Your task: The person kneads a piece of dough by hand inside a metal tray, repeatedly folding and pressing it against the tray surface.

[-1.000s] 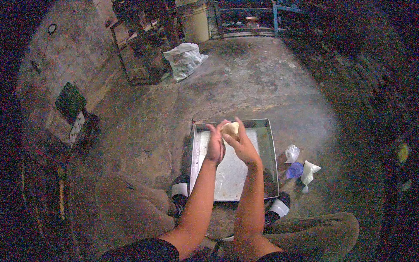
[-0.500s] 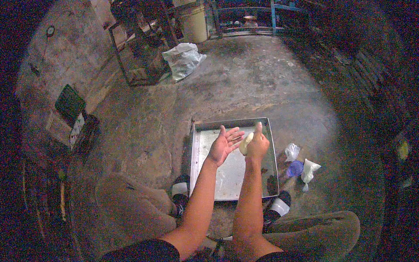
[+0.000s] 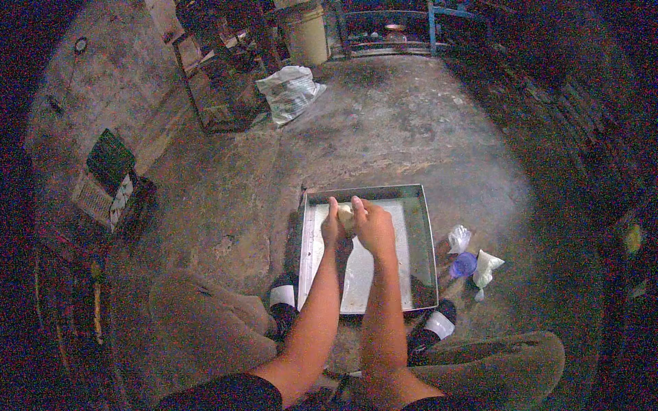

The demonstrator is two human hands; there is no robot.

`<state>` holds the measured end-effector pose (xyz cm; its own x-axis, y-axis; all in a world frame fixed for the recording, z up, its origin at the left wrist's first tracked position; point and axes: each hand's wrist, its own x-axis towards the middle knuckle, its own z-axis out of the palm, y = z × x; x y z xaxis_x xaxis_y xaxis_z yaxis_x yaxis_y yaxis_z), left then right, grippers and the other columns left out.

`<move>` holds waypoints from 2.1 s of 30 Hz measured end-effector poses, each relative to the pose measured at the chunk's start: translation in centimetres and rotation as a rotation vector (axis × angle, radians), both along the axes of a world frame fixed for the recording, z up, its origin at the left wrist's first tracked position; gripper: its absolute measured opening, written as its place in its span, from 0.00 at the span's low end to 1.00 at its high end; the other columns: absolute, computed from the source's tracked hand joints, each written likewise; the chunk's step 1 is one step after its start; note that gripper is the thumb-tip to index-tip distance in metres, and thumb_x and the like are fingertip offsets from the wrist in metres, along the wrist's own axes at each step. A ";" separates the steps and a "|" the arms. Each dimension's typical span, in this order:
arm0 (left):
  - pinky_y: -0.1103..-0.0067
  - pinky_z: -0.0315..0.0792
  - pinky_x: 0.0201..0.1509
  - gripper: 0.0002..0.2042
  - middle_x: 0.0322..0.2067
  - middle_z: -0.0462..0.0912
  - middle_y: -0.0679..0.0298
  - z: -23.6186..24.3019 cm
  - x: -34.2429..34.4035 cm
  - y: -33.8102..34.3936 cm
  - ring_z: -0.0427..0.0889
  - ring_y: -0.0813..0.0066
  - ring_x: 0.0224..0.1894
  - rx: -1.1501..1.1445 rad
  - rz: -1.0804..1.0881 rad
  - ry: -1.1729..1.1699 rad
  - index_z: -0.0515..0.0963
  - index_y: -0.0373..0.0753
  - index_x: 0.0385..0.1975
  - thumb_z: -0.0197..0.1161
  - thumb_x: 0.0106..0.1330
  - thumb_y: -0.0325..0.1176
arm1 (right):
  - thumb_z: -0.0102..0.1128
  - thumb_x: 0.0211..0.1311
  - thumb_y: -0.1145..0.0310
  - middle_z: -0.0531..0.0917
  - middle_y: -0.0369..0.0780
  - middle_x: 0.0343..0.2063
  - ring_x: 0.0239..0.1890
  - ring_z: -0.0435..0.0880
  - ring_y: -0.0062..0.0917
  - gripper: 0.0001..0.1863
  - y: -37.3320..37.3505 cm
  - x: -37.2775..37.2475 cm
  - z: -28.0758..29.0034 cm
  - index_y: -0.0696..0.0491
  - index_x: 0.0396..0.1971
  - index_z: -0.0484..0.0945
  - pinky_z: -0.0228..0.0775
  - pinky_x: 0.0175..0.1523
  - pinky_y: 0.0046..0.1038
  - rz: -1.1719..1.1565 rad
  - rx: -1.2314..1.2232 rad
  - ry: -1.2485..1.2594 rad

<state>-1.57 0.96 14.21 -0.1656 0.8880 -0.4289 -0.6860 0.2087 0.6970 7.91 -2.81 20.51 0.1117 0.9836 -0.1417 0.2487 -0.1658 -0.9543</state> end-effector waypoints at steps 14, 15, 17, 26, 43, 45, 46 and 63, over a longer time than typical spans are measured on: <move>0.81 0.67 0.44 0.24 0.29 0.73 0.69 -2.8 3.3 -0.8 0.72 0.79 0.35 0.061 0.074 0.068 0.77 0.39 0.38 0.48 0.71 0.56 | 0.39 0.71 0.45 0.84 0.47 0.19 0.25 0.84 0.41 0.34 1.4 0.5 -7.6 0.58 0.22 0.83 0.74 0.40 0.42 -0.505 0.230 -0.268; 0.79 0.68 0.44 0.23 0.31 0.73 0.68 -2.7 3.3 -1.0 0.72 0.78 0.37 0.131 0.048 0.071 0.75 0.39 0.40 0.49 0.70 0.56 | 0.36 0.72 0.45 0.83 0.45 0.16 0.22 0.83 0.36 0.36 1.4 0.8 -7.9 0.59 0.19 0.82 0.74 0.35 0.37 -0.621 0.111 -0.134; 0.80 0.68 0.44 0.23 0.33 0.74 0.68 -1.8 3.6 -1.1 0.72 0.78 0.39 0.239 -0.089 0.162 0.75 0.39 0.40 0.50 0.70 0.56 | 0.35 0.72 0.43 0.79 0.40 0.13 0.19 0.81 0.31 0.36 1.4 2.0 -7.7 0.59 0.26 0.83 0.73 0.32 0.33 -0.807 0.166 0.201; 0.78 0.71 0.41 0.21 0.33 0.80 0.66 -3.6 5.1 -2.2 0.78 0.78 0.36 0.332 -0.354 0.852 0.77 0.37 0.41 0.53 0.70 0.52 | 0.33 0.71 0.41 0.80 0.42 0.20 0.26 0.79 0.30 0.36 2.1 5.3 -7.7 0.57 0.40 0.83 0.71 0.38 0.34 -0.644 0.038 0.359; 0.69 0.64 0.26 0.35 0.10 0.73 0.61 -0.8 1.4 -1.2 0.70 0.69 0.17 -0.009 0.047 0.845 0.74 0.32 0.10 0.53 0.66 0.61 | 0.50 0.65 0.44 0.82 0.48 0.21 0.23 0.81 0.41 0.31 1.0 -1.3 -3.5 0.60 0.25 0.82 0.71 0.33 0.36 -0.441 0.168 -0.288; 0.69 0.65 0.26 0.34 0.10 0.73 0.61 -0.6 1.0 -0.9 0.70 0.70 0.17 -0.048 0.070 0.804 0.74 0.32 0.10 0.54 0.66 0.60 | 0.49 0.66 0.44 0.83 0.48 0.21 0.24 0.82 0.40 0.31 1.1 -1.4 -3.5 0.59 0.24 0.82 0.71 0.34 0.37 -0.438 0.180 -0.255; 0.70 0.65 0.27 0.34 0.12 0.74 0.61 -0.7 1.0 -0.6 0.70 0.70 0.18 -0.059 0.090 0.752 0.75 0.32 0.11 0.52 0.67 0.61 | 0.48 0.66 0.44 0.83 0.48 0.21 0.26 0.83 0.41 0.30 1.0 -1.5 -3.4 0.58 0.23 0.82 0.72 0.35 0.38 -0.431 0.181 -0.220; 0.74 0.58 0.68 0.29 0.63 0.67 0.53 0.6 0.4 -0.4 0.67 0.68 0.64 0.393 -0.994 0.735 0.68 0.33 0.61 0.48 0.72 0.53 | 0.49 0.68 0.44 0.79 0.39 0.15 0.18 0.79 0.24 0.31 0.3 4.9 -8.5 0.58 0.17 0.77 0.69 0.21 0.30 -0.860 0.132 0.752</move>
<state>-1.22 0.58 14.78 0.5494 0.8103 -0.2037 0.2109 0.1014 0.9722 12.79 -2.53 12.03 0.6843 0.6348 -0.3590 -0.5385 0.1078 -0.8357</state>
